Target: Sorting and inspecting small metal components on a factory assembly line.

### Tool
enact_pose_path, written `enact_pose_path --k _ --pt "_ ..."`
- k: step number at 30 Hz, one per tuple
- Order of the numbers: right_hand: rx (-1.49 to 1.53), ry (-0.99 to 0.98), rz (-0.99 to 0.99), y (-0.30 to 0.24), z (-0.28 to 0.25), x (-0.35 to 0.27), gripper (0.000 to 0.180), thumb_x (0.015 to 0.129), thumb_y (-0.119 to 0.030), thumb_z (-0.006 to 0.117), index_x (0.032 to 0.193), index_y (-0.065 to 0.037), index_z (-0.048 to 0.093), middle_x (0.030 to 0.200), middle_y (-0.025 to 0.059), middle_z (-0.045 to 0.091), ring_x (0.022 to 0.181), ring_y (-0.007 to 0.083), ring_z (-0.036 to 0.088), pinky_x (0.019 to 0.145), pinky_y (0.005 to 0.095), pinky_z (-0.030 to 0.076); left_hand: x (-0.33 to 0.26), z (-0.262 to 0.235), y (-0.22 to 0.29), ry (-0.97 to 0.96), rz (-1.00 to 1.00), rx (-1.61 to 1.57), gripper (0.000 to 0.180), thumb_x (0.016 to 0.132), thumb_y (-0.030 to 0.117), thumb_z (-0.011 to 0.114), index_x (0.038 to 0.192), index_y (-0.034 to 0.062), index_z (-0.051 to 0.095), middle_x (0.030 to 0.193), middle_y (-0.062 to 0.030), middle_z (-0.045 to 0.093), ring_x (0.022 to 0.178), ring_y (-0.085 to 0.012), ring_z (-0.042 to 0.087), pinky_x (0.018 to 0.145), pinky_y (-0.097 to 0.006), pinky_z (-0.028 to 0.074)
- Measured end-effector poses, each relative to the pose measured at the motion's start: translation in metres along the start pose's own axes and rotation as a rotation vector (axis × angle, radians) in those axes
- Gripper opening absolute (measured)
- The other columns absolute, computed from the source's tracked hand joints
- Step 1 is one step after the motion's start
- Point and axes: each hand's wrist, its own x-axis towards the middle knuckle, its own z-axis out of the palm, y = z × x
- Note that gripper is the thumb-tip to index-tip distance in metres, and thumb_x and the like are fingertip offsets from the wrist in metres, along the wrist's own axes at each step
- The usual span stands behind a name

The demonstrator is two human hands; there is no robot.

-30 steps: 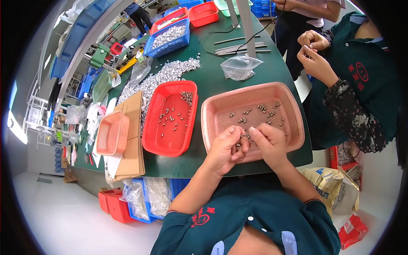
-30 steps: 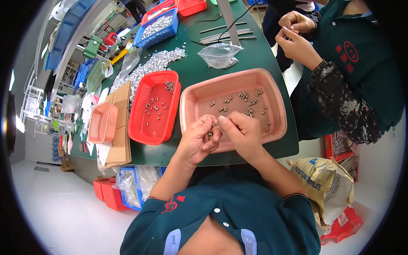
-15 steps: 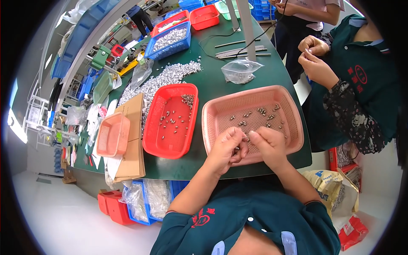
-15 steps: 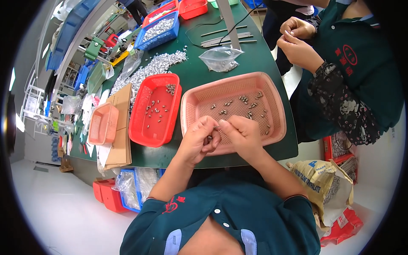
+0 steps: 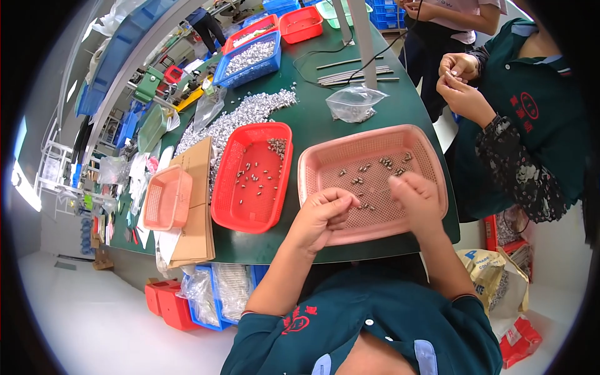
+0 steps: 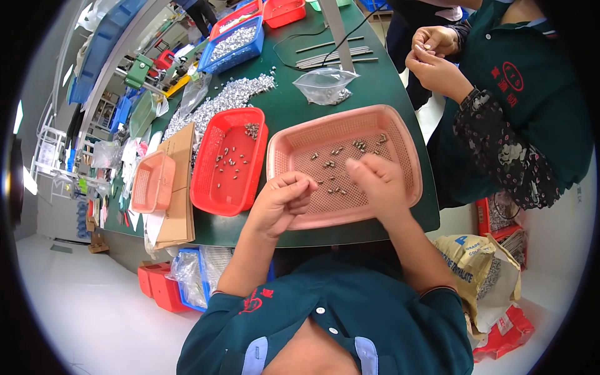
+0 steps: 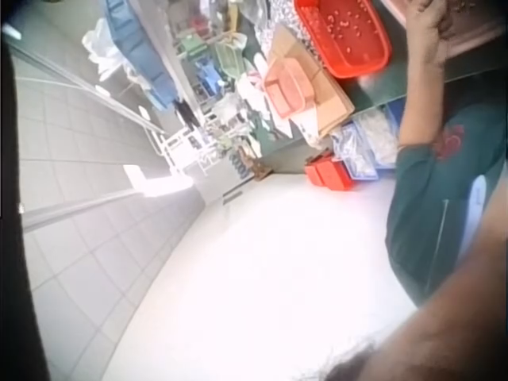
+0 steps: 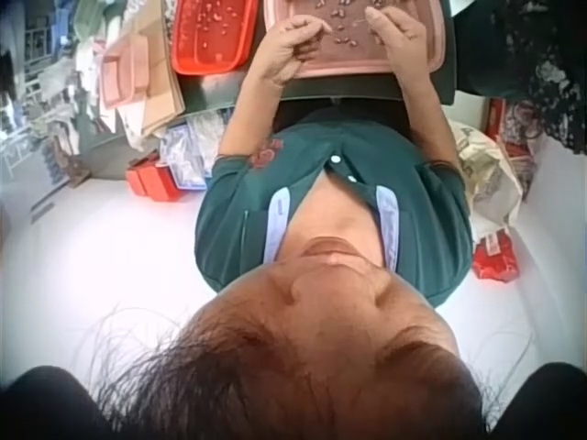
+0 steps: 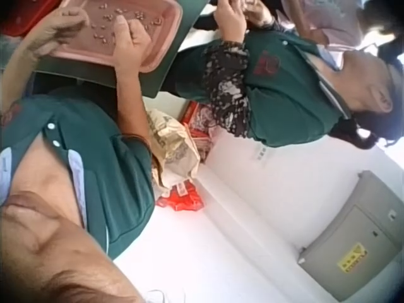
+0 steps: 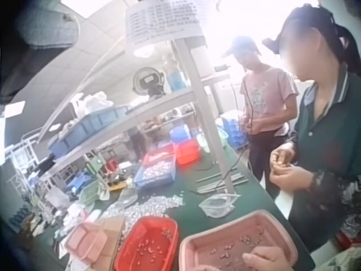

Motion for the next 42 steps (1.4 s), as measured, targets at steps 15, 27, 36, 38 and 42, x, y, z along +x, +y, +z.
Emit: enact_pose_path --k 15,27,36,38,42 --pt "0.054 -0.02 -0.068 0.011 0.024 -0.005 0.02 0.088 -0.012 0.056 0.07 -0.002 0.057 0.061 -0.0031 0.05 0.056 0.0025 0.043 0.049 0.019 0.033 0.01 0.012 -0.007 -0.012 0.054 -0.415 0.011 0.088 0.005 0.049 0.098 0.006 0.051 0.075 -0.0087 0.055 0.05 -0.0078 0.037 0.044 -0.019 0.029" --pt "-0.067 -0.131 -0.1 0.001 0.017 -0.001 0.022 0.086 -0.01 0.058 0.067 0.001 0.056 0.057 -0.0026 0.048 0.054 0.0033 0.041 0.047 0.0221 0.032 0.009 0.013 -0.002 -0.037 0.092 -0.158 0.012 0.086 0.005 0.052 0.097 0.0026 0.051 0.078 -0.0093 0.058 0.052 -0.0059 0.037 0.047 -0.018 0.03" --pt "-0.188 -0.169 -0.182 -0.001 0.019 0.0 0.022 0.085 -0.009 0.059 0.066 0.002 0.057 0.057 0.0019 0.053 0.054 0.0063 0.047 0.049 0.025 0.037 0.011 0.014 -0.006 0.008 0.152 -0.008 0.01 0.087 0.004 0.048 0.097 0.0023 0.05 0.076 -0.0083 0.057 0.053 -0.0047 0.037 0.048 -0.018 0.03" --pt "-0.116 -0.169 -0.152 -0.001 0.022 -0.002 0.022 0.085 -0.009 0.059 0.066 0.002 0.057 0.058 0.0014 0.054 0.054 0.0063 0.048 0.049 0.0249 0.038 0.01 0.016 -0.007 0.036 0.158 0.021 0.01 0.087 0.003 0.049 0.097 0.002 0.05 0.076 -0.0094 0.057 0.052 -0.0048 0.037 0.047 -0.018 0.03" --pt "-0.043 -0.113 -0.016 0.007 0.02 -0.002 0.021 0.084 -0.01 0.059 0.066 0.0 0.058 0.058 -0.0019 0.052 0.054 0.0049 0.046 0.048 0.0221 0.034 0.004 0.018 -0.003 0.086 0.149 0.066 0.011 0.085 0.002 0.049 0.096 0.002 0.05 0.074 -0.0082 0.056 0.05 -0.0043 0.035 0.045 -0.018 0.027"
